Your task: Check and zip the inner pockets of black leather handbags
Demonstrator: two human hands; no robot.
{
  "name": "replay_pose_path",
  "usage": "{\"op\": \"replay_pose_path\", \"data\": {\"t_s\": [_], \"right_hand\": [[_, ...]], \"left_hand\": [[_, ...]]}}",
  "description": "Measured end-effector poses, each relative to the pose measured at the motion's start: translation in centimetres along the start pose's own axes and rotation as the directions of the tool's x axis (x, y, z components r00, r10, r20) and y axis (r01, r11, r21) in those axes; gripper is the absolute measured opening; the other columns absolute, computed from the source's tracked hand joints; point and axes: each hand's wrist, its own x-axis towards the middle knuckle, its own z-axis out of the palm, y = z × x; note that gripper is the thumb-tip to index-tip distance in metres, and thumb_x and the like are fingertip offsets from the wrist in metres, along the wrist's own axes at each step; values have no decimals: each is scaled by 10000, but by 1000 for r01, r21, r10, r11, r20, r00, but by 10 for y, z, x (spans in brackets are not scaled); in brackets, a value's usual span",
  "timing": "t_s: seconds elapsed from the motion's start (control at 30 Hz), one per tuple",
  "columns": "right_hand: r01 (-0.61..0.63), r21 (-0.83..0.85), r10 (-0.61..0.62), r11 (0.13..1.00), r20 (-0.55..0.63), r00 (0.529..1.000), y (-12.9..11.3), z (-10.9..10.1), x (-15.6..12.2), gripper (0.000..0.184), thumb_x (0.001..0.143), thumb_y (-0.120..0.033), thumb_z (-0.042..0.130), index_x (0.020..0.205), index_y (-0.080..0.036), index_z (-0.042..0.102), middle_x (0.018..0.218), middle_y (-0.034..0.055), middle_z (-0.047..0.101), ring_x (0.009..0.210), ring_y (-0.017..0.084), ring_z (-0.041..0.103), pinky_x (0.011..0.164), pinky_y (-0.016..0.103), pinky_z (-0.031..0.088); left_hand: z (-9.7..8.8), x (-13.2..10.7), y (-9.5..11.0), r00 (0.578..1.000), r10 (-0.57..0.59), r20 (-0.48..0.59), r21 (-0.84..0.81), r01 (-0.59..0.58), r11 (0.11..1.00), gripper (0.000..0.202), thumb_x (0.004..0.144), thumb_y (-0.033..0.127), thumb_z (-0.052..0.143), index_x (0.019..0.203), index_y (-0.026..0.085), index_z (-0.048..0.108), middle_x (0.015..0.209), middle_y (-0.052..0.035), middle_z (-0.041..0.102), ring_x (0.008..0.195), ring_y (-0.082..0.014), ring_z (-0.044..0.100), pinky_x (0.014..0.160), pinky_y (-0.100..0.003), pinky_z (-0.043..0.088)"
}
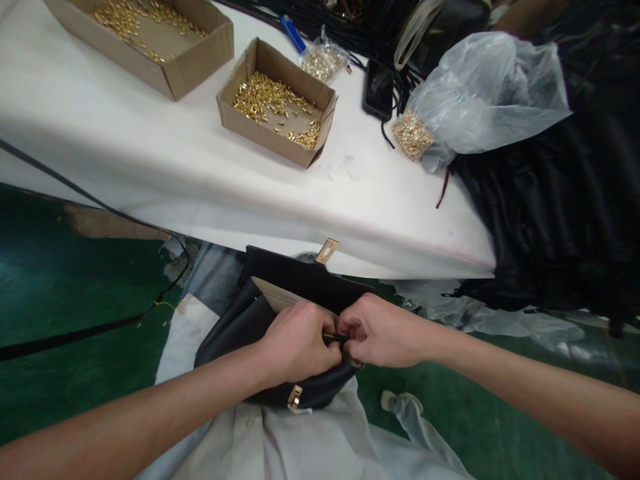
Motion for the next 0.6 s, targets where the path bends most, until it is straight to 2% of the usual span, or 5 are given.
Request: {"op": "replay_pose_path", "data": {"t_s": [0.3,0.4,0.47,0.53,0.6], "right_hand": [[24,-41,-27,999,-75,997,3,9,2,71,676,-126,589,656,-191,608,588,-63,536,562,99,461,493,247,295],[15,-33,-17,999,-62,998,0,5,1,75,673,-129,576,656,-193,612,586,-50,595,562,117,544,482,237,325],[-23,14,23,1000,-30,999,-5,0,-3,86,679,-137,570,677,-195,634,600,-32,667,583,155,657,485,229,384],[-71,88,72,994,-2,997,-12,-5,-10,88,676,-145,572,686,-201,639,607,-22,697,618,194,734,499,228,436],[-130,155,132,979,-4,991,-18,-6,-20,104,672,-157,580,706,-203,667,606,-16,701,633,214,762,497,229,444]], "left_hand": [[1,0,2,1000,3,-1,87,-2,996,171,854,333,721,755,234,819,849,-129,840,824,-304,779,646,-347,389],[-3,2,3,999,22,31,124,-26,992,157,877,301,719,787,234,829,869,-126,842,873,-318,797,682,-350,447],[-15,-1,7,997,62,44,136,-67,988,146,916,296,725,847,238,841,913,-103,846,914,-317,798,736,-358,496],[-37,-11,16,985,170,-32,179,-161,971,147,975,308,723,999,229,845,1038,-87,844,977,-308,786,831,-385,546],[-61,-30,28,914,346,-211,295,-278,914,223,1033,286,686,1201,195,801,1198,-102,814,1085,-305,756,954,-431,568]]}}
